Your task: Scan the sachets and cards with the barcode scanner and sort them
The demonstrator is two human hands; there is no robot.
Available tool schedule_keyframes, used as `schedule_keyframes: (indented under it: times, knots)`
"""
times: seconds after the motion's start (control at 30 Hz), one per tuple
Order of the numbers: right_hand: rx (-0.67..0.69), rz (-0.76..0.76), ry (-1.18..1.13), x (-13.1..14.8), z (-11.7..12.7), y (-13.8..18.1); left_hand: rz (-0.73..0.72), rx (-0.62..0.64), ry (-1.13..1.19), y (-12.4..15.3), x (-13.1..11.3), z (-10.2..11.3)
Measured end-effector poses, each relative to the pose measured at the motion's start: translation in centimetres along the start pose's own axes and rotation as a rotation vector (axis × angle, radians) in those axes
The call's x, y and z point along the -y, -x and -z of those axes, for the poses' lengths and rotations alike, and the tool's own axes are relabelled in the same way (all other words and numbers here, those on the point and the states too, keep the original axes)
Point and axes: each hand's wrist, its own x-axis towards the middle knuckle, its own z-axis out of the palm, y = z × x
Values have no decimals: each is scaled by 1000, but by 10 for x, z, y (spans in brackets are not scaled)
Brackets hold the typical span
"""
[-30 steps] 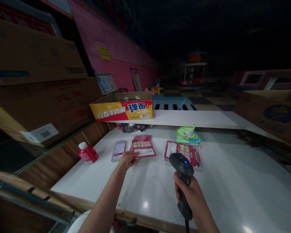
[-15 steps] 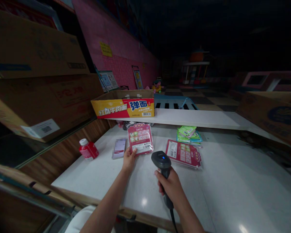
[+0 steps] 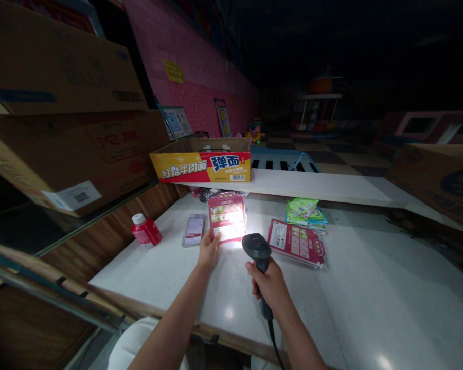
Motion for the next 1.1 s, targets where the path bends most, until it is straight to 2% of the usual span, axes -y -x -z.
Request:
schedule_keyframes:
  times: [0.17, 0.4, 0.6, 0.77, 0.9, 1.1]
  knots:
    - [12, -8, -2, 0, 0, -1, -13, -3, 19, -1, 3, 2]
    - [24, -12, -11, 2, 1, 2, -45, 57, 68, -2, 6, 5]
    - [-39, -10, -84, 2, 8, 16, -23, -3, 71, -1, -1, 1]
    - [-68, -35, -129, 5, 32, 34, 37, -87, 79, 2, -9, -2]
    - [-140, -13, -187, 10, 56, 45, 45, -67, 90, 7, -14, -15]
    - [-328, 12, -327, 24, 92, 57, -31, 134, -1, 7, -25, -58]
